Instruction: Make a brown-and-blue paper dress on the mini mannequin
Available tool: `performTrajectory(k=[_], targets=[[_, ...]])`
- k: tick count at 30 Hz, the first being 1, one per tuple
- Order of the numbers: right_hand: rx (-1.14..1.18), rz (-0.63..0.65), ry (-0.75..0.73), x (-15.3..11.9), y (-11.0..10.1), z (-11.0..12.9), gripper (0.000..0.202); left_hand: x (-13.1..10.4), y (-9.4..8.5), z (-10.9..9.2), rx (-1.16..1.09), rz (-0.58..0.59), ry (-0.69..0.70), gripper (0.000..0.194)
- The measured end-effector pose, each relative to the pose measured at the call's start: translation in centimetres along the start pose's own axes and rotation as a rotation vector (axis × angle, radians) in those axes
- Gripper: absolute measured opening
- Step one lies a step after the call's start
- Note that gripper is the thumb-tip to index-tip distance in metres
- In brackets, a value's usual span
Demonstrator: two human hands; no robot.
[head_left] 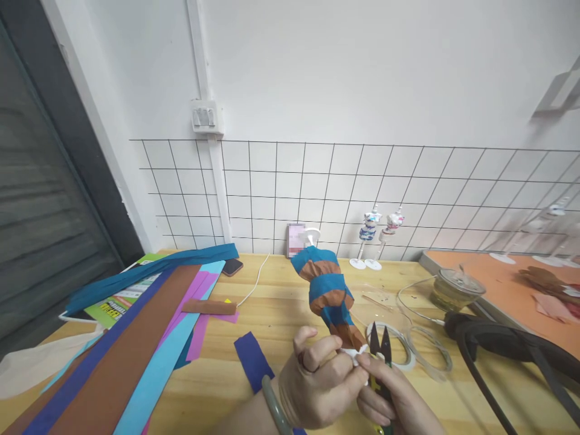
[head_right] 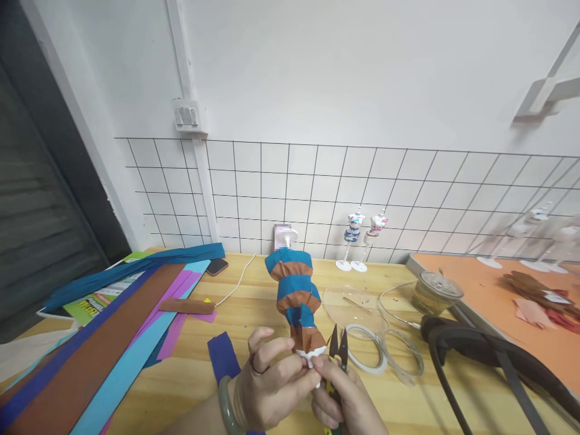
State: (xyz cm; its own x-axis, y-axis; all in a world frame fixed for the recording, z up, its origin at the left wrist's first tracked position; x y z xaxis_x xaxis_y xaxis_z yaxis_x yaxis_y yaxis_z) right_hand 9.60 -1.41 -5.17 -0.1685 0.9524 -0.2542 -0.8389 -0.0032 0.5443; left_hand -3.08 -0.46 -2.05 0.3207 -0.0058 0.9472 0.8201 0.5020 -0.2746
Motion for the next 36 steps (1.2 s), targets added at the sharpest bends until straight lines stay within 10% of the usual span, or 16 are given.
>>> performTrajectory(k=[11, 17, 20, 24, 36], targets=[[-0.343, -0.252, -0.183, -1.3, -1.2, 1.3, 0.056, -0.7, 0.9, -1.0, -0.112, 0.165, -0.053, 0.023], [-0.548, -0.373, -0.240, -1.5, -2.0, 2.1, 0.049, -0.9, 1.8, -0.1, -0.482, 0.311, -0.696, 0.017], [-0.528, -0.313, -0.230, -1.6, -1.7, 1.7, 0.051, -1.3, 3.1, 0.1, -1.000, 0.412, -1.102, 0.029], [-0.458, -0.223, -0.274, -1.5, -0.9, 0.8, 0.051, -1.1, 3.8, -0.3, -1.546, 0.372, -1.282, 0.045], [-0.298, -0.035, -0.179, -0.5, -0.9, -0.9, 0.044, -0.8, 3.6, 0.5, -1.519, 0.222, -1.432, 0.034]])
Point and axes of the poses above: each hand's wrist, its own x-axis towards the middle knuckle, its own y-axis out of the palm, z = x × y, the point moved 3 cm from there along x, towards the middle knuckle, and after that the axes turned 2 degrees about z, right-handed, at the moved point
